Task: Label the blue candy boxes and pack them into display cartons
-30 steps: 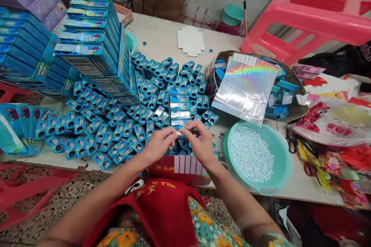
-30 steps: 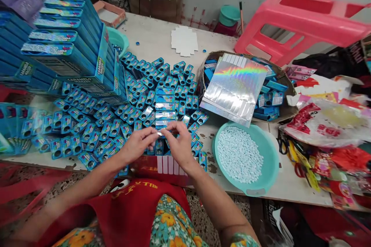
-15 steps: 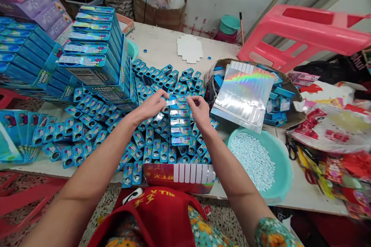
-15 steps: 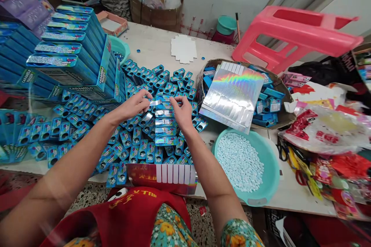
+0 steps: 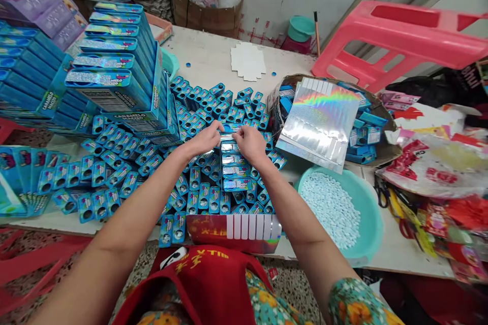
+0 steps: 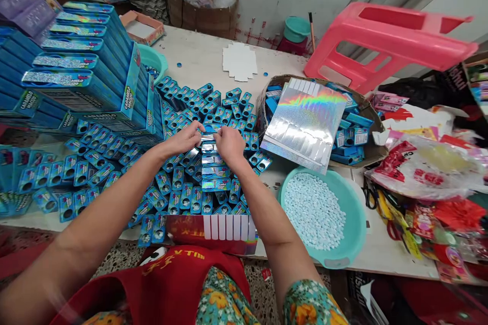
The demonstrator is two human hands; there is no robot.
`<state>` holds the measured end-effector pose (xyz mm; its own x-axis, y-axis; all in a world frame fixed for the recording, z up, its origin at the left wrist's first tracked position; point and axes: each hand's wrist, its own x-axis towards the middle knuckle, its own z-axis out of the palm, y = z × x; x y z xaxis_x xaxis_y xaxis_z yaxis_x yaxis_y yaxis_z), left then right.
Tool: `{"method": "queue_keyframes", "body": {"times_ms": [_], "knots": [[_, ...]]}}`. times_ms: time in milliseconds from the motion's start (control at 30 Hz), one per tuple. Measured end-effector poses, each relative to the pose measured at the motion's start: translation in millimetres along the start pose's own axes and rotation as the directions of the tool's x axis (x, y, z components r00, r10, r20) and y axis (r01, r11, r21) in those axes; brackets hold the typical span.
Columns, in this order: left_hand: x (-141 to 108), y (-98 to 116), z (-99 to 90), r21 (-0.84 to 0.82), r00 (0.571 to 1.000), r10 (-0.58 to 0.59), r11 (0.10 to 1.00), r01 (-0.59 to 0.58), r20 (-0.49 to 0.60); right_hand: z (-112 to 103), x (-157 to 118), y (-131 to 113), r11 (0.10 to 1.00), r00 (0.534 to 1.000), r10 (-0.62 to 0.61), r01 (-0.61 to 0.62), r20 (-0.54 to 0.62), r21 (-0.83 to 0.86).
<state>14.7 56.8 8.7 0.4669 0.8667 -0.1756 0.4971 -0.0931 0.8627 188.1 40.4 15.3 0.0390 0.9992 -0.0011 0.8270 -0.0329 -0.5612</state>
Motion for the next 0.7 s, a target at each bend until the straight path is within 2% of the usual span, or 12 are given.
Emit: {"method": "queue_keyframes", "body": {"times_ms": [67,167,267,333,400,433,500,567,633,700], "knots": [[3,-6,5.4,-0.077,0.999,-0.031,0.997,0.030,-0.017,5,-1,2,1.000,1.000,-0.018,0.018,-0.018,-0.019],[1,-14,15.8,-0.166,0.986,-0.156,0.975,0.144,-0.059,11,-2,11,0.997,0.991,-0.013,0.023,-0.131,0.077],[-9,-23,28.2,-0.020,0.943,-0.301,0.953,0.301,-0.142,14,-2,22,0.969,0.984,0.061,-0.018,-0.169,0.246],[-18,-25,37.2,0.089,0.918,-0.287,0.943,0.321,-0.272,15,-3,27,0.951,0.985,0.094,-0.045,-0.147,0.306],[-25,-22,45.4,0.189,0.914,-0.180,0.947,0.261,-0.363,17,-1,28,0.953,0.984,0.097,-0.049,-0.149,0.298],[-27,-19,48.4,0.251,0.924,-0.121,0.942,0.222,-0.364,18,1,28,0.958,0.983,0.099,-0.052,-0.153,0.284],[-32,-14,50.6,0.386,0.963,-0.063,0.908,0.165,-0.262,19,7,30,0.961,0.983,0.105,-0.061,-0.150,0.271],[-39,-11,46.5,0.478,0.984,-0.100,0.864,0.159,-0.147,17,13,33,0.948,0.987,0.122,-0.083,-0.109,0.307],[-55,-8,38.5,0.502,0.982,-0.149,0.844,0.188,-0.117,8,14,38,0.922,0.990,0.129,-0.098,-0.059,0.375],[-81,-4,32.3,0.447,0.981,-0.171,0.874,0.192,-0.089,-8,1,40,0.898,0.992,0.110,-0.070,-0.068,0.435]]}}
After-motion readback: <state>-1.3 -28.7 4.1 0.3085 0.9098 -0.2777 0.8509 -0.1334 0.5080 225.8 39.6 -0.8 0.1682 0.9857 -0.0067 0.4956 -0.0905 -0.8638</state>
